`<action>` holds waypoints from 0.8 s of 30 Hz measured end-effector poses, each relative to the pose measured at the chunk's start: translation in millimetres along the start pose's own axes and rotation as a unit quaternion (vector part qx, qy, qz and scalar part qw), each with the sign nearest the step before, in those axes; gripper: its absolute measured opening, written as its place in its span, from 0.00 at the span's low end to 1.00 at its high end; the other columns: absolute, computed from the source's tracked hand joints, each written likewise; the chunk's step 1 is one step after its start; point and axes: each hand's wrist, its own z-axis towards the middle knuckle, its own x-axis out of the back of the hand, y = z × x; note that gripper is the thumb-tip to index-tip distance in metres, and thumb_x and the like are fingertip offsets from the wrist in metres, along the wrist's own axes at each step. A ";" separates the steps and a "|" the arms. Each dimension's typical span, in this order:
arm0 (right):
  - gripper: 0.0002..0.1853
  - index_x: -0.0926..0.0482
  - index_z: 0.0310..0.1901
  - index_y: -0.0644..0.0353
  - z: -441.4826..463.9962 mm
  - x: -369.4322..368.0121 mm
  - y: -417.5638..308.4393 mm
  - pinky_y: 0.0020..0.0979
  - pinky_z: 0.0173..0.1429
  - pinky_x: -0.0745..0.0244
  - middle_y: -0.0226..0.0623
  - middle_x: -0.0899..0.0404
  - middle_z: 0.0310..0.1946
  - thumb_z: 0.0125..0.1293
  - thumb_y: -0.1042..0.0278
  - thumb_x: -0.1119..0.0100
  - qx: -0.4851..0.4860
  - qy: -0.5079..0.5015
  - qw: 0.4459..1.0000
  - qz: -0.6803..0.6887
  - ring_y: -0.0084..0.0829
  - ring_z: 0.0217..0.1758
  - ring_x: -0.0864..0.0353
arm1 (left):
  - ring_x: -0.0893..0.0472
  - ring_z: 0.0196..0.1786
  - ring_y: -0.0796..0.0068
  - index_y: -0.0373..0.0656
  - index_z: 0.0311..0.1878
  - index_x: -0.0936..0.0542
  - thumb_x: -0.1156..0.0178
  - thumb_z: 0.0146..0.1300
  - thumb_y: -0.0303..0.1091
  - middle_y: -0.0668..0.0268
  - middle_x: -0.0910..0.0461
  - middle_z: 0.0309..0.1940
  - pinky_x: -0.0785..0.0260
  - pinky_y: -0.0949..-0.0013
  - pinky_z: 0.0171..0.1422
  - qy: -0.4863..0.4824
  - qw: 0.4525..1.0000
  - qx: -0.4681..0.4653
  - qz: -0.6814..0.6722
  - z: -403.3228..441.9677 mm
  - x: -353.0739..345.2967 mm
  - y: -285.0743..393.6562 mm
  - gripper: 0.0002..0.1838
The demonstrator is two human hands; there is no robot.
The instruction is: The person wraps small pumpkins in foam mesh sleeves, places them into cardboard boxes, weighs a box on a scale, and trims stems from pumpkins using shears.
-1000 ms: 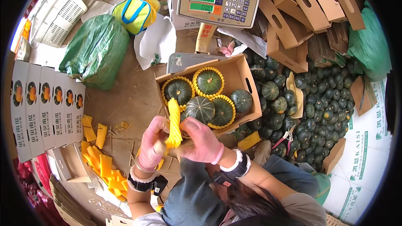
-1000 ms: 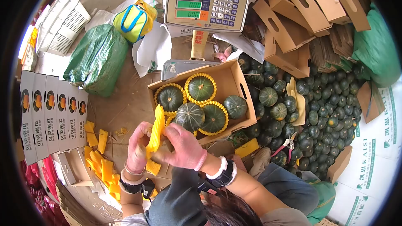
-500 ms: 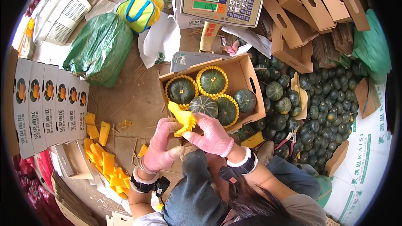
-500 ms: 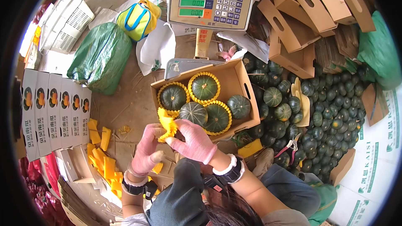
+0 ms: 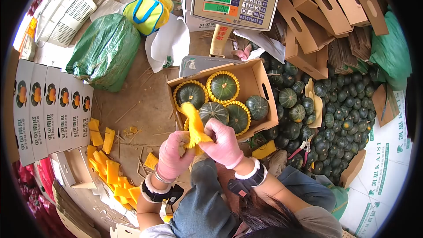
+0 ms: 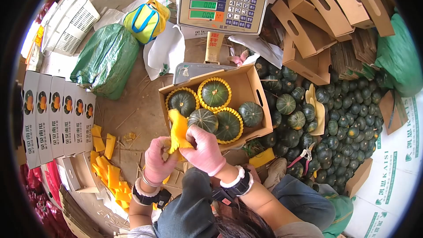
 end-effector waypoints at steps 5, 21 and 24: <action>0.24 0.32 0.48 0.62 7.3 -13.6 0.8 0.33 0.41 0.25 0.42 0.30 0.43 0.48 0.85 0.38 0.127 0.141 0.979 -0.080 0.40 0.40 0.23 | 0.18 0.36 0.71 0.36 0.43 0.26 0.35 0.55 0.24 0.62 0.19 0.36 0.26 0.71 0.42 -0.023 0.992 0.108 -0.057 0.3 -4.1 -0.2 0.13; 0.09 0.20 0.45 0.65 -14.7 7.8 29.2 0.24 0.53 0.26 0.31 0.18 0.45 0.64 0.78 0.44 -0.081 -0.070 0.912 0.397 0.19 0.47 0.21 | 0.23 0.51 0.67 0.37 0.44 0.18 0.33 0.59 0.34 0.59 0.22 0.49 0.31 0.65 0.56 -0.092 0.901 0.129 -0.404 -2.1 -1.4 -9.8 0.13; 0.08 0.22 0.45 0.64 -11.4 1.0 18.6 0.23 0.57 0.30 0.30 0.23 0.45 0.64 0.77 0.43 -0.064 -0.060 0.882 0.463 0.20 0.51 0.25 | 0.23 0.44 0.66 0.39 0.38 0.17 0.29 0.53 0.34 0.61 0.22 0.41 0.31 0.65 0.51 -0.055 0.982 -0.020 -0.180 6.7 -5.1 -8.7 0.12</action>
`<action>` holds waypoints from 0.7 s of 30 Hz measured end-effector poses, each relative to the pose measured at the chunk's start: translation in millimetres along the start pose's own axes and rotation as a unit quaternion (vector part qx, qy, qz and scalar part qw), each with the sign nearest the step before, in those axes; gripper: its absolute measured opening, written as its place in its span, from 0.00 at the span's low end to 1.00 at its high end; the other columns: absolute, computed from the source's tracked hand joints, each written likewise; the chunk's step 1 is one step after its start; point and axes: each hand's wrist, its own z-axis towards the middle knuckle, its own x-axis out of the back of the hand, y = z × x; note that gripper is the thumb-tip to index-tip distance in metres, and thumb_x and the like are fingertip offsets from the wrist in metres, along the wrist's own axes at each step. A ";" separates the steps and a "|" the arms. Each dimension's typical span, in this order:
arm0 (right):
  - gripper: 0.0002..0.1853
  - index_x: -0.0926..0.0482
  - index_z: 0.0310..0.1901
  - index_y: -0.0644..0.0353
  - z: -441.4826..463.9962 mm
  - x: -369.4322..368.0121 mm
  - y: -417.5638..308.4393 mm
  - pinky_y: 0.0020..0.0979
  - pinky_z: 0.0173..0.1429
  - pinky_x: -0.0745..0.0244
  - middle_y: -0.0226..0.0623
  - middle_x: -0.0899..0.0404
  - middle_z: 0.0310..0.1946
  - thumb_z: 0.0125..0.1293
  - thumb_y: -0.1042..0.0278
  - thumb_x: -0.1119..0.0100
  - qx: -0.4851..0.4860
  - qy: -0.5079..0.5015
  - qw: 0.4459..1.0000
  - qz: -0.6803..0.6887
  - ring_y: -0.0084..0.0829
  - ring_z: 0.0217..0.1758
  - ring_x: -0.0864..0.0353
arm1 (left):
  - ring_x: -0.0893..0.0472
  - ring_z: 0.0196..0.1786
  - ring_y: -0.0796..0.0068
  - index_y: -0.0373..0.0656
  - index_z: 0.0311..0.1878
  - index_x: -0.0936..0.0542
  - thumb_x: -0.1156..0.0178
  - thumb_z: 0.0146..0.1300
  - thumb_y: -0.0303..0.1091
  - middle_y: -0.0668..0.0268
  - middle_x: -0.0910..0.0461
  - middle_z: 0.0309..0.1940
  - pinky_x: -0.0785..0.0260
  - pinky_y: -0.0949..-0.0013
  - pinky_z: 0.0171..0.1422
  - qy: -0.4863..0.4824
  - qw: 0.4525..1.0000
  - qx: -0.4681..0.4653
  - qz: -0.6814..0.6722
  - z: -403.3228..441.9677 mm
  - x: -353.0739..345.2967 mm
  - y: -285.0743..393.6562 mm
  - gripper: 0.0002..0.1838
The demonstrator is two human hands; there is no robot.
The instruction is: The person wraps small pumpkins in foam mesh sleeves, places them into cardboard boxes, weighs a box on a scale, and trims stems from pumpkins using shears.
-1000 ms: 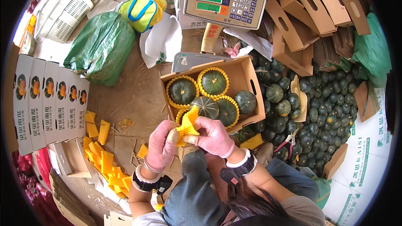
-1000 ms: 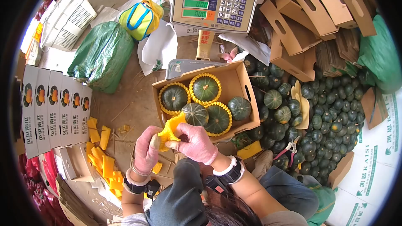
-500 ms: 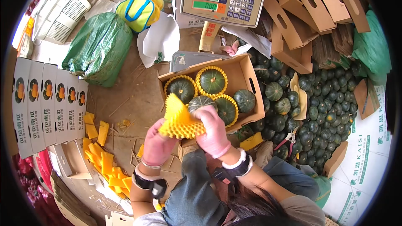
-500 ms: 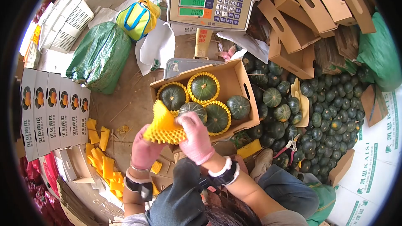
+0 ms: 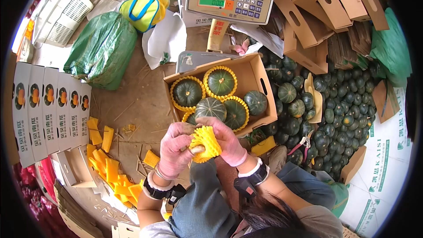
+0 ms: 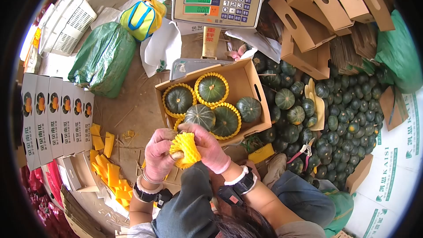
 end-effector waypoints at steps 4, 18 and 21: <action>0.07 0.23 0.40 0.63 -2.0 15.5 -5.0 0.23 0.51 0.31 0.29 0.26 0.42 0.59 0.78 0.41 0.049 -0.059 0.974 -0.214 0.20 0.46 0.27 | 0.24 0.43 0.65 0.39 0.37 0.18 0.27 0.50 0.35 0.63 0.24 0.36 0.32 0.66 0.51 -0.041 0.996 0.016 -0.074 -0.9 0.7 3.5 0.14; 0.14 0.24 0.49 0.61 -34.9 46.5 -54.4 0.20 0.18 0.33 0.36 0.19 0.33 0.71 0.60 0.46 -0.144 0.018 0.988 0.044 0.22 0.19 0.23 | 0.23 0.37 0.82 0.36 0.48 0.25 0.41 0.64 0.51 0.69 0.22 0.35 0.30 0.77 0.43 -0.223 0.851 0.342 -0.331 2.5 -9.6 -4.5 0.24; 0.13 0.26 0.48 0.62 -15.5 46.7 -48.9 0.22 0.17 0.35 0.29 0.23 0.25 0.73 0.62 0.51 -0.141 0.126 0.935 -0.300 0.20 0.16 0.29 | 0.31 0.30 0.84 0.39 0.36 0.22 0.39 0.65 0.35 0.72 0.26 0.26 0.35 0.72 0.33 -0.124 0.965 0.228 0.034 22.0 0.3 -23.2 0.09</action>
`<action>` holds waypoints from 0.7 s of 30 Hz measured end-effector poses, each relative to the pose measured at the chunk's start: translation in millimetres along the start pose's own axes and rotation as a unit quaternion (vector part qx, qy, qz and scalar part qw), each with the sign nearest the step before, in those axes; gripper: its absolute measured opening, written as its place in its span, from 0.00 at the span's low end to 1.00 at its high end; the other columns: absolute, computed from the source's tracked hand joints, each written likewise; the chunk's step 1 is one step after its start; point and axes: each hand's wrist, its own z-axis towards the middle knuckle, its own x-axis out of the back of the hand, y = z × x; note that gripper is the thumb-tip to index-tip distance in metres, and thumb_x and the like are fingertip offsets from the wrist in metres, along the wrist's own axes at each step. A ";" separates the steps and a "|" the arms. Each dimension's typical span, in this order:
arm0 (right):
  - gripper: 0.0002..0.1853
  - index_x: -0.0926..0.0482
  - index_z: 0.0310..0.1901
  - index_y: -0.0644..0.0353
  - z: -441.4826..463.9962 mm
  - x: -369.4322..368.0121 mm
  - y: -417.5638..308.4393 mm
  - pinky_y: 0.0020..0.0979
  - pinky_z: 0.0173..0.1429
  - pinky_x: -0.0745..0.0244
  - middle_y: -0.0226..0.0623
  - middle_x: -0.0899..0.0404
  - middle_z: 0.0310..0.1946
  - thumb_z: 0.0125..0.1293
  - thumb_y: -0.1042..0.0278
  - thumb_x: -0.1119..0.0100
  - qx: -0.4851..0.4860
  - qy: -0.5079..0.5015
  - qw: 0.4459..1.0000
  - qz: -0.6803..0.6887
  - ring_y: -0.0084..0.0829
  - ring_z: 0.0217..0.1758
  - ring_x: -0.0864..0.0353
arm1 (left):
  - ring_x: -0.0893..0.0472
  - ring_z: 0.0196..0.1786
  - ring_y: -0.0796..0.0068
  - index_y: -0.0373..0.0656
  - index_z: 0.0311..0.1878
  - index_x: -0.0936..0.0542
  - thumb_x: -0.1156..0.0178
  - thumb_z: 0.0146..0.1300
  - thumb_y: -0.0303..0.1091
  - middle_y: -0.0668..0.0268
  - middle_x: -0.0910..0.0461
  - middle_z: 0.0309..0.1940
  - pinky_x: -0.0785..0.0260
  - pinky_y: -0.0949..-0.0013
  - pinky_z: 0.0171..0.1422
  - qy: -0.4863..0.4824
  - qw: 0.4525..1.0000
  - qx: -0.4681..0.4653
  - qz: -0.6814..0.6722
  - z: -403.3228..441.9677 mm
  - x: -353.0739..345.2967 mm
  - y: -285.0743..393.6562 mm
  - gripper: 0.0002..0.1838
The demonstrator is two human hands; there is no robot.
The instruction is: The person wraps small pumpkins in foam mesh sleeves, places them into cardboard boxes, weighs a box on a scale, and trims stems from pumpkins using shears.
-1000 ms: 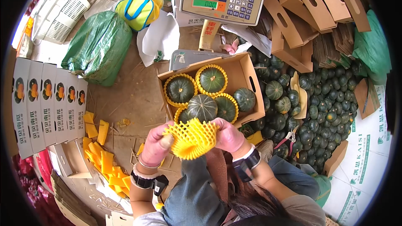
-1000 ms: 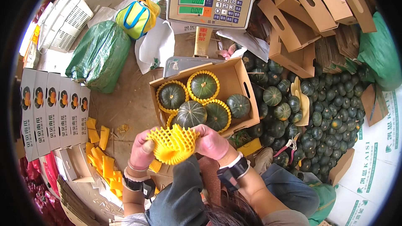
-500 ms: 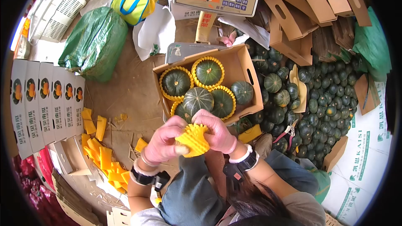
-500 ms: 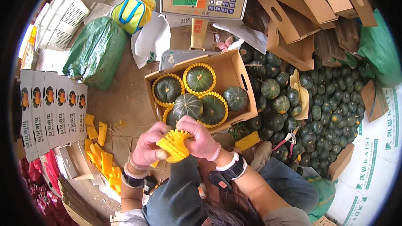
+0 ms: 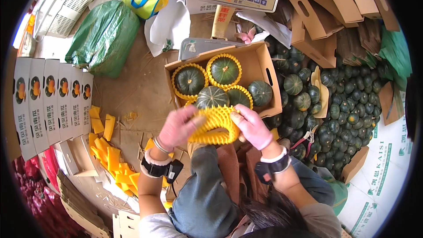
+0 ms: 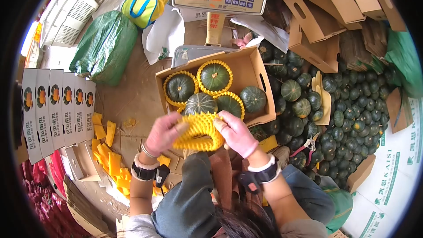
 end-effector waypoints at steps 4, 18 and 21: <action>0.13 0.27 0.48 0.59 20.6 -25.7 7.7 0.23 0.17 0.31 0.30 0.25 0.31 0.73 0.58 0.51 -0.055 0.088 0.994 -0.021 0.21 0.19 0.28 | 0.28 0.30 0.73 0.34 0.41 0.24 0.39 0.64 0.29 0.63 0.28 0.27 0.32 0.71 0.37 0.192 0.954 -0.162 0.165 50.5 -7.9 -6.0 0.08; 0.08 0.29 0.44 0.63 15.4 34.3 73.1 0.32 0.44 0.28 0.43 0.25 0.34 0.72 0.67 0.49 0.207 0.190 0.949 -0.144 0.34 0.37 0.25 | 0.28 0.46 0.61 0.38 0.44 0.24 0.39 0.62 0.33 0.57 0.28 0.43 0.34 0.66 0.53 0.080 0.990 -0.108 0.034 44.0 -65.1 -19.5 0.11; 0.11 0.28 0.50 0.65 37.7 38.3 64.8 0.31 0.49 0.28 0.45 0.24 0.37 0.72 0.67 0.51 0.325 0.221 0.904 -0.168 0.38 0.41 0.22 | 0.27 0.52 0.65 0.37 0.47 0.26 0.41 0.65 0.32 0.57 0.26 0.50 0.35 0.67 0.60 0.099 0.976 -0.193 0.006 63.1 -70.7 -20.6 0.11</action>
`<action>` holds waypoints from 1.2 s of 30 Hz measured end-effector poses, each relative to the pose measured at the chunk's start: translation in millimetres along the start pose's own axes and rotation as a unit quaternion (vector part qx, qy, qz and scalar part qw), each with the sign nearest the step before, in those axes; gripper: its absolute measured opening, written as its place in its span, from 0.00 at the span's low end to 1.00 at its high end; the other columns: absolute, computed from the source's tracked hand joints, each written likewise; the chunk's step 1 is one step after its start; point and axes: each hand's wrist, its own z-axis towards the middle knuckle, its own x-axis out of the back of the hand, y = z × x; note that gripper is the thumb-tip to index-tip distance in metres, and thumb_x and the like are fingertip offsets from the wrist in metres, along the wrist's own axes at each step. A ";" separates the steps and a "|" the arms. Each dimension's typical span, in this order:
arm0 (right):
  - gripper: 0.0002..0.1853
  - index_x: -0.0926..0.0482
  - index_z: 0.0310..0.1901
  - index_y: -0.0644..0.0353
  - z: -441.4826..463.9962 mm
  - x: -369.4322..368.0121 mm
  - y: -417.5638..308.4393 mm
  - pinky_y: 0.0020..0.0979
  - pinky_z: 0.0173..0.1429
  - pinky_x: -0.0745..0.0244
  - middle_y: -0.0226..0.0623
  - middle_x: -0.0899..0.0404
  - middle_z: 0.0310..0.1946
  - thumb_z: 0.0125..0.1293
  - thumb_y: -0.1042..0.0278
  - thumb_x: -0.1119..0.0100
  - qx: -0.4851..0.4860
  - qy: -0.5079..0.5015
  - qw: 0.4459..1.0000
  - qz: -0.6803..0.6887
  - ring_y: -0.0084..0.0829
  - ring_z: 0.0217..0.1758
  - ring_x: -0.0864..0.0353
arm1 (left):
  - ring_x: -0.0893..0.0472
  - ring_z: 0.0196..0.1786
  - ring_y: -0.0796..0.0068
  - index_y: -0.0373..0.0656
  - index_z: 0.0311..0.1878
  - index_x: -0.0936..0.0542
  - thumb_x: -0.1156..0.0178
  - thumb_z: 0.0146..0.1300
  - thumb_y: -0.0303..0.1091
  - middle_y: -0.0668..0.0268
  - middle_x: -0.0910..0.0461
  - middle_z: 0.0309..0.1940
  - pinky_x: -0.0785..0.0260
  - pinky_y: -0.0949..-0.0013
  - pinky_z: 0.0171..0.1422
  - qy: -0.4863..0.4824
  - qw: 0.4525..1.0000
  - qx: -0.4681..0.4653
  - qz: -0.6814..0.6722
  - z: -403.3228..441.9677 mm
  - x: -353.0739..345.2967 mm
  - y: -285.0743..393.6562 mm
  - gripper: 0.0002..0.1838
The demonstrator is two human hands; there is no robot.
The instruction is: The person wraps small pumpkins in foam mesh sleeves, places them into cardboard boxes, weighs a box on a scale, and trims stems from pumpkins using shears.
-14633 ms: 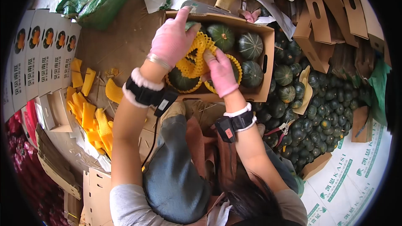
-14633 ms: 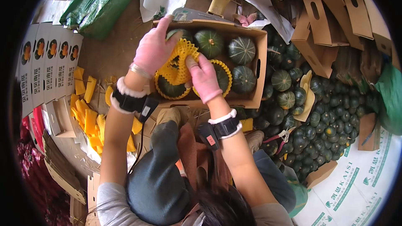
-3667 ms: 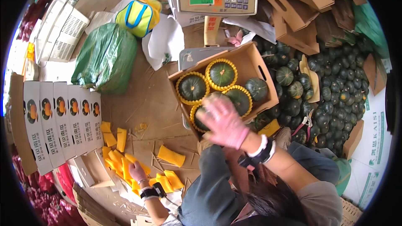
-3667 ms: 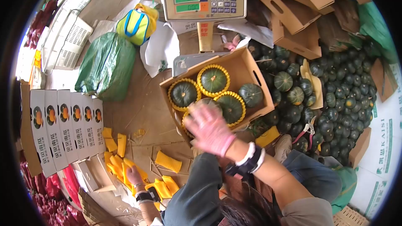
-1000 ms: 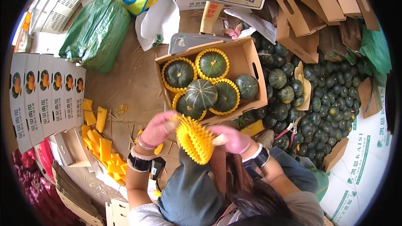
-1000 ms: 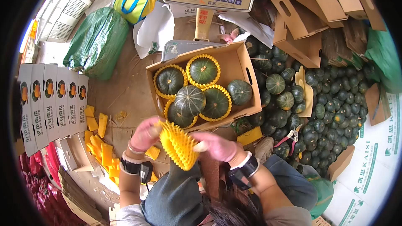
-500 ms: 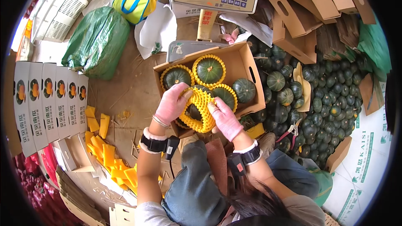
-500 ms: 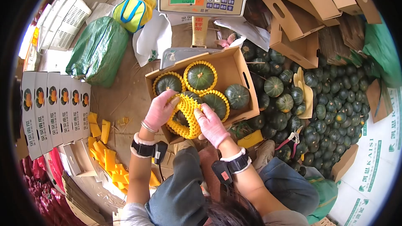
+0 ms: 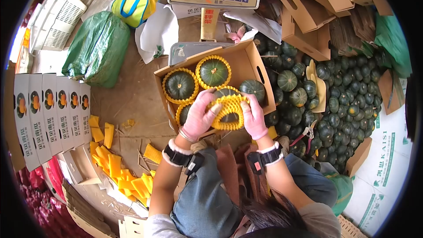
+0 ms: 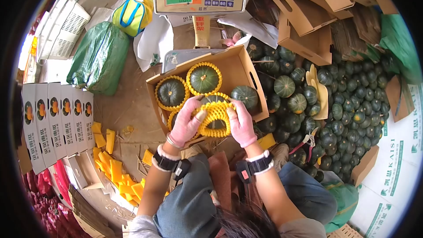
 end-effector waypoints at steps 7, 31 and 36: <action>0.08 0.26 0.36 0.64 26.5 -6.4 12.0 0.29 0.36 0.29 0.41 0.26 0.26 0.67 0.68 0.42 -0.010 0.069 0.997 -0.024 0.32 0.28 0.26 | 0.25 0.36 0.75 0.35 0.42 0.24 0.40 0.65 0.28 0.62 0.23 0.32 0.31 0.72 0.43 0.103 0.993 0.063 -0.007 7.4 -10.9 2.1 0.07; 0.14 0.25 0.54 0.47 7.8 -7.2 -24.7 0.41 0.35 0.21 0.40 0.26 0.41 0.67 0.62 0.46 0.024 -0.032 0.972 -0.234 0.46 0.36 0.20 | 0.27 0.55 0.56 0.39 0.65 0.30 0.34 0.59 0.44 0.52 0.28 0.52 0.36 0.62 0.62 -0.050 0.995 0.074 0.053 -2.9 12.0 10.2 0.33; 0.24 0.31 0.61 0.50 10.7 -4.6 -15.2 0.41 0.43 0.22 0.44 0.28 0.46 0.64 0.55 0.42 0.033 -0.048 0.982 -0.182 0.48 0.42 0.21 | 0.31 0.60 0.63 0.38 0.69 0.37 0.31 0.53 0.54 0.58 0.32 0.56 0.41 0.65 0.68 -0.064 0.971 0.108 -0.204 -9.0 7.5 -17.0 0.45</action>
